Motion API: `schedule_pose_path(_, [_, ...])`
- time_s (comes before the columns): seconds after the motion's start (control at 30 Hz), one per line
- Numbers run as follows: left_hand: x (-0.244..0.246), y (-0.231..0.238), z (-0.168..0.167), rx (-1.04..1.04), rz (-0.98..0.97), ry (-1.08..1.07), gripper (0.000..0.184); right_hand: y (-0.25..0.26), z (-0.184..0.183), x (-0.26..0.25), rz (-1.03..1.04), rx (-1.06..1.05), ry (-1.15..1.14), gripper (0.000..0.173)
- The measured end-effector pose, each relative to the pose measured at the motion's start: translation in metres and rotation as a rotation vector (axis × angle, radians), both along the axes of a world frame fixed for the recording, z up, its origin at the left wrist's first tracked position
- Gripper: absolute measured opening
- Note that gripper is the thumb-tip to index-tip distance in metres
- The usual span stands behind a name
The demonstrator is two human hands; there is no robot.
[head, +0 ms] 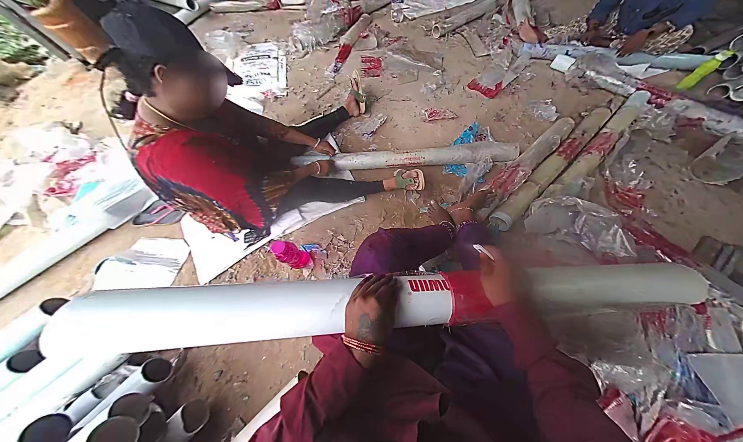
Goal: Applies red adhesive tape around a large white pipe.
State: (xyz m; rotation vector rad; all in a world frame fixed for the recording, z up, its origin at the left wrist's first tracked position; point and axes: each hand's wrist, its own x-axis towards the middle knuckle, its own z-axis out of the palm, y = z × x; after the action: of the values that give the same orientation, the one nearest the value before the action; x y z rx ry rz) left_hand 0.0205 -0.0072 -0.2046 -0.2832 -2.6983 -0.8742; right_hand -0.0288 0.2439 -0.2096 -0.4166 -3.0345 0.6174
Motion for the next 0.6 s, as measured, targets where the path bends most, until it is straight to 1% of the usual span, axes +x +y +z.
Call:
schedule_pose_path(0.07, [-0.003, 0.001, -0.011, -0.009, 0.003, 0.112, 0.023, 0.003, 0.000, 0.004, -0.008, 0.009, 0.028, 0.039])
schedule_pose_path(0.17, [-0.009, -0.001, -0.029, -0.091, -0.096, 0.384, 0.027, 0.011, -0.002, 0.005, -0.045, -0.021, 0.070, 0.039])
schedule_pose_path(0.23, [-0.011, -0.005, -0.034, -0.080, -0.179, 0.478, 0.026, 0.014, -0.003, 0.008, -0.090, -0.044, 0.072, 0.040])
schedule_pose_path(0.3, [-0.014, -0.007, -0.034, -0.046, -0.237, 0.523, 0.025, 0.015, -0.004, 0.009, -0.113, -0.038, 0.098, 0.040])
schedule_pose_path(0.47, [-0.005, -0.010, -0.027, 0.056, -0.417, 0.512, 0.027, 0.020, 0.005, 0.014, -0.176, -0.017, 0.068, 0.042])
schedule_pose_path(0.53, [0.002, -0.011, -0.019, 0.227, -0.500, 0.428, 0.032, 0.021, 0.006, 0.016, -0.194, -0.004, 0.080, 0.041])
schedule_pose_path(0.57, [0.006, -0.010, -0.010, 0.314, -0.515, 0.377, 0.033, 0.021, 0.009, 0.015, -0.192, -0.002, 0.050, 0.042])
schedule_pose_path(0.6, [0.006, -0.007, 0.002, 0.358, -0.503, 0.353, 0.032, 0.021, 0.014, 0.014, -0.189, -0.005, -0.011, 0.043])
